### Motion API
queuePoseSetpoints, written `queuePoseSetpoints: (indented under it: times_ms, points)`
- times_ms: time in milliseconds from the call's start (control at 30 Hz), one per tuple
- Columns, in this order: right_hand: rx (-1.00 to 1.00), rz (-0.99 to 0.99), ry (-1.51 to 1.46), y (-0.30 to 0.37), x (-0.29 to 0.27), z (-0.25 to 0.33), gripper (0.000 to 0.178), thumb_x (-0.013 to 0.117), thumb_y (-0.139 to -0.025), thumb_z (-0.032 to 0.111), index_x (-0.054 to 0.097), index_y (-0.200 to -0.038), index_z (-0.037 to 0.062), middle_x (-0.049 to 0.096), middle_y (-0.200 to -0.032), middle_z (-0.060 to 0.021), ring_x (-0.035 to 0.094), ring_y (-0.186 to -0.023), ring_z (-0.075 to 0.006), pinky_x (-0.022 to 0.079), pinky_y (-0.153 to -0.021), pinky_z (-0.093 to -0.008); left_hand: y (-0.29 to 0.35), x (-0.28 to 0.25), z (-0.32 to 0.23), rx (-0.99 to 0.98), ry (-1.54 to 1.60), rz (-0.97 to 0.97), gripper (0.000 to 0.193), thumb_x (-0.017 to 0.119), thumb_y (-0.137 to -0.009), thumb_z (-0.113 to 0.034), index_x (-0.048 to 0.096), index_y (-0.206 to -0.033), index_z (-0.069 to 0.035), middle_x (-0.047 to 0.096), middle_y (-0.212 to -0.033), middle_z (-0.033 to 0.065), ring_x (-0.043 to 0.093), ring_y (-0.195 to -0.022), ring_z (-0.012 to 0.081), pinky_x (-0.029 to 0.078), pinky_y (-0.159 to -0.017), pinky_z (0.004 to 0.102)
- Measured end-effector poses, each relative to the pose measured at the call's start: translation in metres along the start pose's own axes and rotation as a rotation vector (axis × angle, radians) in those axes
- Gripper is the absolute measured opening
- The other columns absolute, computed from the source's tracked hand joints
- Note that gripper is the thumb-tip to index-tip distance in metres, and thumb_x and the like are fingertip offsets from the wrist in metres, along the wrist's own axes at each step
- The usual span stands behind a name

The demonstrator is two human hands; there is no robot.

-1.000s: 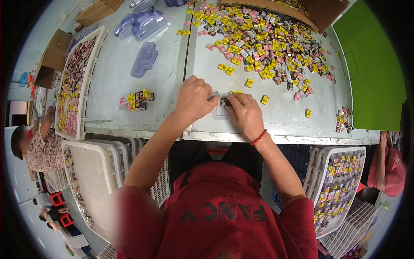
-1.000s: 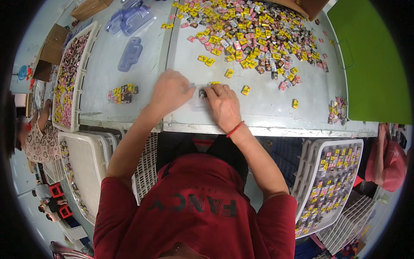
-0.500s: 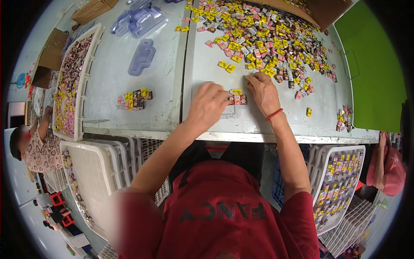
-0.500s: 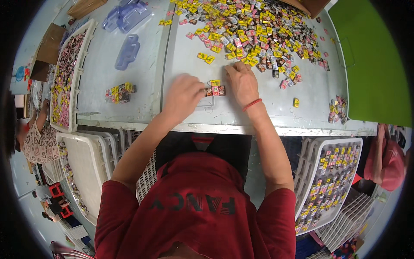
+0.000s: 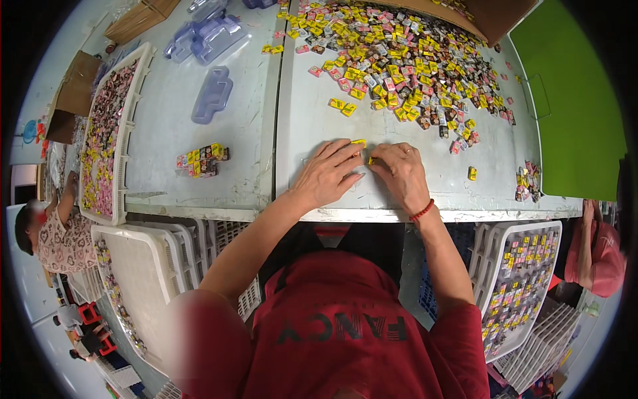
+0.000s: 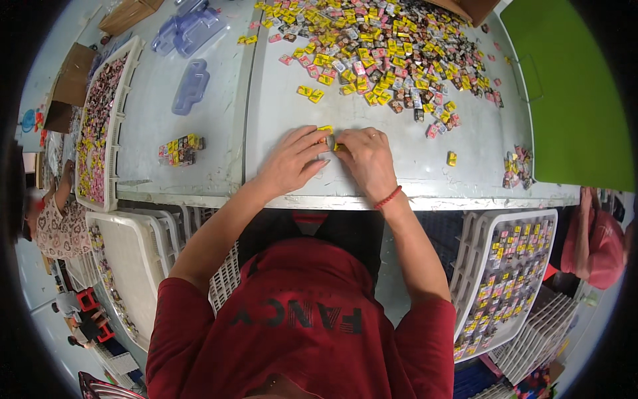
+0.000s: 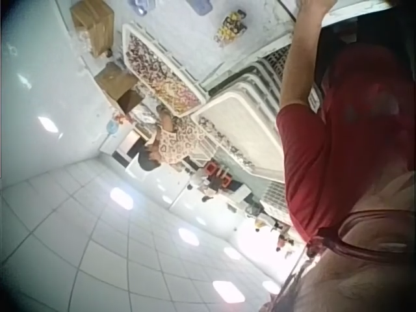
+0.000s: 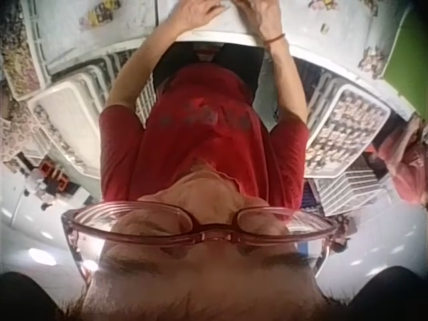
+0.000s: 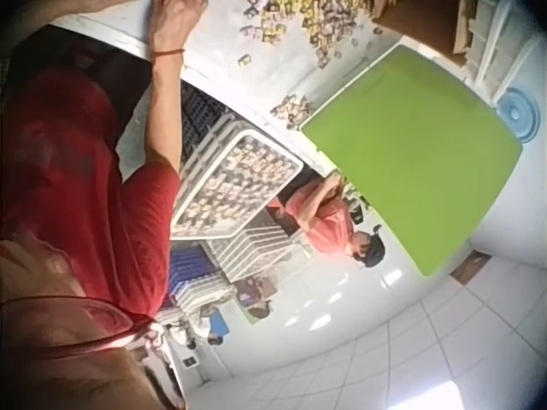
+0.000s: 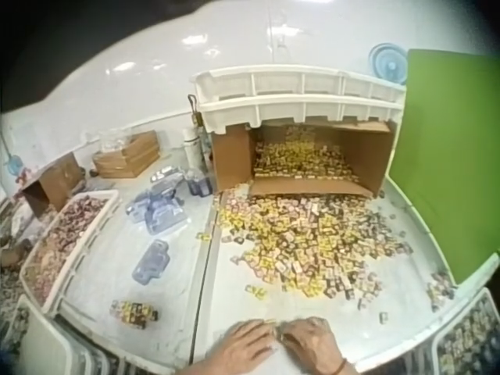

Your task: Placing small toy pieces into plastic packaging cards on an assembly table.

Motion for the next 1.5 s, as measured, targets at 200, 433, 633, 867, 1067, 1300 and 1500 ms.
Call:
queuePoseSetpoints:
  times_ms: [200, 433, 633, 867, 1067, 1300, 1500]
  points:
    - [-0.094, 0.065, 0.150, -0.014, 0.004, 0.012, 0.023, 0.074, -0.068, 0.008, 0.068, -0.090, 0.0093, 0.069, -0.097, -0.0025, 0.060, -0.090, -0.0225, 0.043, -0.087, -0.0358, 0.004, -0.001, 0.006, -0.031, 0.066, -0.073, 0.023, 0.066, -0.079, -0.005, 0.062, -0.101, -0.001, 0.059, -0.120, 0.0146, 0.054, -0.114, 0.0345, 0.045, -0.094, 0.0429]
    - [-0.230, -0.008, 0.134, -0.001, 0.014, 0.005, 0.020, 0.071, -0.071, 0.010, 0.068, -0.091, 0.0092, 0.068, -0.095, -0.0002, 0.059, -0.091, -0.0206, 0.042, -0.090, -0.0376, 0.002, 0.002, 0.008, -0.023, 0.143, -0.122, 0.020, 0.063, -0.080, 0.001, 0.061, -0.100, 0.002, 0.060, -0.116, 0.0168, 0.057, -0.110, 0.0346, 0.047, -0.092, 0.0409]
    - [-0.322, 0.033, 0.365, -0.003, 0.005, 0.024, 0.025, 0.064, -0.074, 0.010, 0.068, -0.098, 0.0075, 0.064, -0.106, -0.0027, 0.054, -0.104, -0.0230, 0.039, -0.095, -0.0438, 0.002, -0.003, 0.009, -0.099, 0.195, -0.165, 0.018, 0.060, -0.082, 0.004, 0.061, -0.100, 0.003, 0.062, -0.114, 0.0163, 0.060, -0.106, 0.0330, 0.050, -0.088, 0.0359]
    - [-0.214, 0.013, 0.166, -0.017, -0.004, 0.006, 0.026, 0.067, -0.076, 0.011, 0.066, -0.102, 0.0057, 0.064, -0.102, -0.0051, 0.058, -0.096, -0.0265, 0.044, -0.090, -0.0407, 0.003, -0.014, 0.010, -0.166, 0.235, -0.247, 0.015, 0.059, -0.085, -0.001, 0.063, -0.098, 0.004, 0.063, -0.108, 0.0163, 0.061, -0.102, 0.0321, 0.050, -0.087, 0.0373]
    - [-0.169, 0.374, 0.109, -0.065, 0.017, -0.020, 0.020, 0.067, -0.080, 0.016, 0.065, -0.096, 0.0048, 0.064, -0.094, -0.0124, 0.060, -0.089, -0.0313, 0.047, -0.082, -0.0400, 0.008, -0.034, 0.017, -0.344, 0.202, -0.352, 0.012, 0.057, -0.088, -0.002, 0.064, -0.095, 0.004, 0.064, -0.108, 0.0139, 0.061, -0.104, 0.0305, 0.049, -0.087, 0.0365]
    - [-0.073, 0.354, -0.061, -0.057, 0.017, -0.025, 0.017, 0.066, -0.081, 0.018, 0.066, -0.094, 0.0059, 0.061, -0.093, -0.0104, 0.057, -0.096, -0.0306, 0.047, -0.083, -0.0386, 0.010, -0.035, 0.023, -0.272, 0.000, -0.368, 0.011, 0.064, -0.084, -0.007, 0.066, -0.092, 0.000, 0.065, -0.094, 0.0099, 0.060, -0.096, 0.0286, 0.048, -0.083, 0.0366]
    - [-0.130, 0.400, -0.081, -0.059, 0.017, -0.026, 0.019, 0.070, -0.078, 0.013, 0.068, -0.095, 0.0064, 0.062, -0.091, -0.0098, 0.058, -0.093, -0.0300, 0.047, -0.083, -0.0380, -0.027, -0.015, 0.040, -0.252, -0.151, -0.086, 0.015, 0.068, -0.080, -0.020, 0.067, -0.078, -0.006, 0.063, -0.079, 0.0093, 0.056, -0.082, 0.0312, 0.044, -0.075, 0.0408]
Point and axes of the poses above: each hand's wrist, its own y-axis away from the middle knuckle, its own x-axis out of the palm, z = x × y, the point moved 3 cm from there along -y, towards the middle knuckle
